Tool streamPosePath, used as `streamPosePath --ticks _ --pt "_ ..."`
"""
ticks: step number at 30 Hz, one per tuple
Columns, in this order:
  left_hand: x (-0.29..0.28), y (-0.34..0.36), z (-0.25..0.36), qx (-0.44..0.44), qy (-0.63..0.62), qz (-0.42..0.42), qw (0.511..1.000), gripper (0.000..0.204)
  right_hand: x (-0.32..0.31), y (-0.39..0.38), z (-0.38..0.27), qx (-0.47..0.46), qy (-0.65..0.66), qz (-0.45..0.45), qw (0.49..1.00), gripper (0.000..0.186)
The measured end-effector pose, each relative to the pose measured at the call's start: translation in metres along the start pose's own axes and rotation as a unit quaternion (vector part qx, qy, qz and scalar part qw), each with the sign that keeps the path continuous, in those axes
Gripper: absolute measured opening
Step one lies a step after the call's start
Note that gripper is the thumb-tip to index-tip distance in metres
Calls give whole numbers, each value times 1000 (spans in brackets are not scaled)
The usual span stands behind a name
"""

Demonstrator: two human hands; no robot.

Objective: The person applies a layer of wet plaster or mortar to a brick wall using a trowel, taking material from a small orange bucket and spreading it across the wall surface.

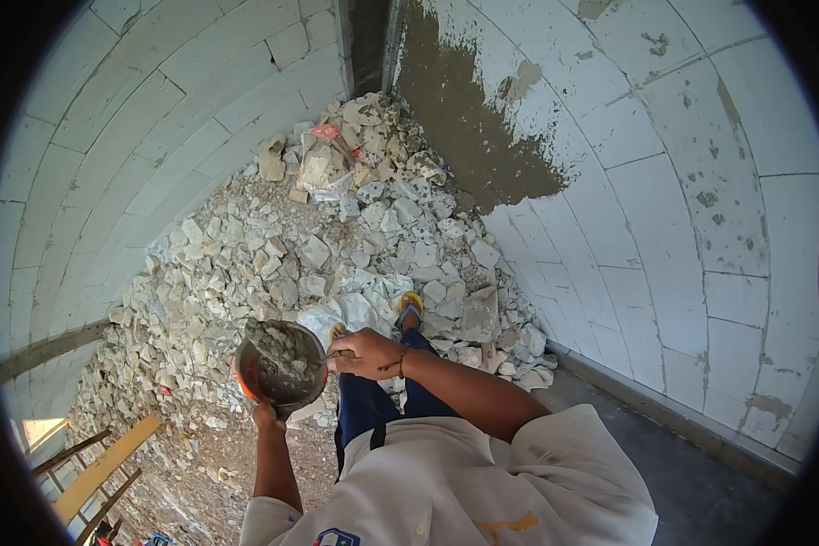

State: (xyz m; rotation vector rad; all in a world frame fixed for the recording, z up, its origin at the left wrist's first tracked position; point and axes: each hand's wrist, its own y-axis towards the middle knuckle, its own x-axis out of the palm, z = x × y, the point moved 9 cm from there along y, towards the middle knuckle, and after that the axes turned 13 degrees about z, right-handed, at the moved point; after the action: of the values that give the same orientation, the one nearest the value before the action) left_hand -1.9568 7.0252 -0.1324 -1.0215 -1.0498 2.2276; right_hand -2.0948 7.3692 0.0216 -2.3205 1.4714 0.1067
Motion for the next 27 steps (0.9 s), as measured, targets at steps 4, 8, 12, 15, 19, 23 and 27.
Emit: streamPosePath --ticks 4,8,12,15,19,23,27 --pt "-17 36 -2 -1 19 21 1000 42 -123 -18 130 312 342 -70 883 33" --pt "-50 54 -6 2 63 73 995 32 -431 -48 173 388 70 371 841 23" --pt "-54 57 17 94 39 41 994 24 -569 -102 -27 -27 -16 548 836 32" --pt "-39 45 49 167 -9 -14 986 25 -528 -141 -86 11 -16 587 809 33" --pt "0 -4 82 185 -94 -196 958 35 -393 -155 -68 146 -96 511 841 39" --pt "28 -64 120 202 -138 -291 925 41 -219 -139 -53 160 -334 262 891 38" --pt "39 -114 150 209 -155 -334 906 37 -108 -111 -85 123 -475 75 868 32"
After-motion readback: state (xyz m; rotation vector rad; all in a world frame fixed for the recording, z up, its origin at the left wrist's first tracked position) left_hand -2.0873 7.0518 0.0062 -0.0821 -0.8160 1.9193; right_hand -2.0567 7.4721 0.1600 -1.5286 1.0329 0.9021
